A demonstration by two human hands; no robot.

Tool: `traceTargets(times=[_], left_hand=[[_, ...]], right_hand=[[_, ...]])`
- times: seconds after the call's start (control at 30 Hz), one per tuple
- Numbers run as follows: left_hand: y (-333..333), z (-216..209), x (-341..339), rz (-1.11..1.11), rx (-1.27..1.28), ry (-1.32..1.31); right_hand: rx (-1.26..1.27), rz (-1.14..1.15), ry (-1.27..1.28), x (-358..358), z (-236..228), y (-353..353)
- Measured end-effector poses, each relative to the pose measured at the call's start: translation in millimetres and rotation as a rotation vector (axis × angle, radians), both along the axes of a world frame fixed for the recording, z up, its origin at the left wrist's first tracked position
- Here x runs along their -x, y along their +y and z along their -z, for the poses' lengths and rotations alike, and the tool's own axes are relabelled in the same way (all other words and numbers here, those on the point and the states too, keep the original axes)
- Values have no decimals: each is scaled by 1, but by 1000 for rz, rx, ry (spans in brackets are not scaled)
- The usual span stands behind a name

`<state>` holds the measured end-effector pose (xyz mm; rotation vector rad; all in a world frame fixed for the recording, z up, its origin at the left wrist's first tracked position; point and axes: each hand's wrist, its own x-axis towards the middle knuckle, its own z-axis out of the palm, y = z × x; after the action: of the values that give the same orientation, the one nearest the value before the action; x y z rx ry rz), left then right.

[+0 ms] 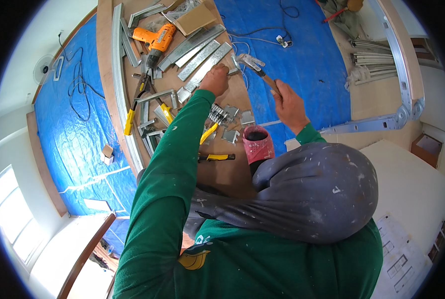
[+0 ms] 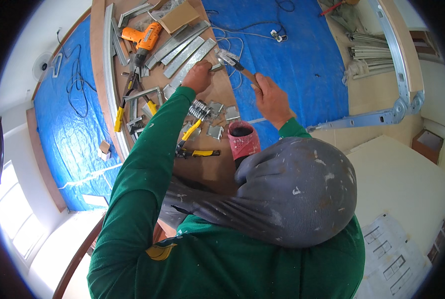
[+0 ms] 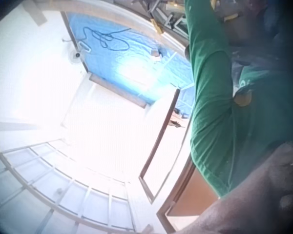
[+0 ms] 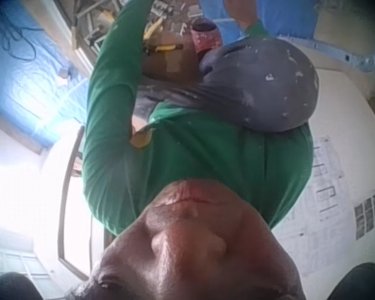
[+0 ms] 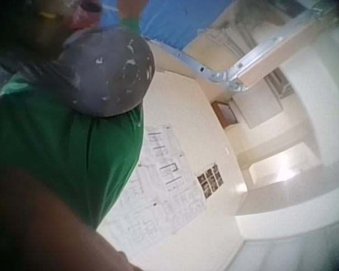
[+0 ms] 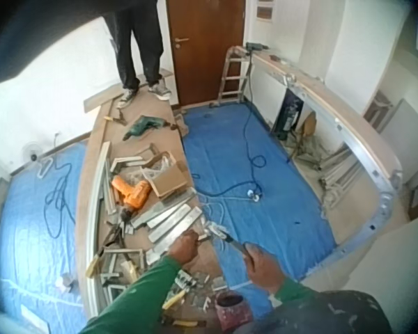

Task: The person sits on the floor and assembles small metal frame pieces using pliers and a hammer. They repeatedly cut, bend, and join metal components, occasionally checking fit and alignment.

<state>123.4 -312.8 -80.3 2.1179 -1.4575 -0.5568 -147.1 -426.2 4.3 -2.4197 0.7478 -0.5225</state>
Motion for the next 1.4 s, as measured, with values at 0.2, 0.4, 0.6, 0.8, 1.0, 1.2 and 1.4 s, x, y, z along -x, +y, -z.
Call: traceTargets(times=[0.2, 0.4, 0.6, 0.8, 1.0, 1.2, 1.4], left_hand=[[-1, 4, 1, 14, 17, -20], [-4, 4, -3, 7, -2, -31], [2, 8, 0, -10, 4, -29], [-3, 3, -4, -15, -30, 23], [1, -32, -29, -46, 13, 116], [29, -123, -26, -55, -71, 939], [98, -199, -2, -114, -18, 1137]], right_hand=[[33, -50, 158, 5, 12, 3], [-93, -23, 246, 25, 31, 9], [-113, 33, 151, 16, 17, 9], [-149, 39, 40, 9, 18, 5], [-550, 166, 136, 36, 46, 14], [-519, 102, 262, 33, 51, 26], [-805, 13, 139, -9, 33, 48]])
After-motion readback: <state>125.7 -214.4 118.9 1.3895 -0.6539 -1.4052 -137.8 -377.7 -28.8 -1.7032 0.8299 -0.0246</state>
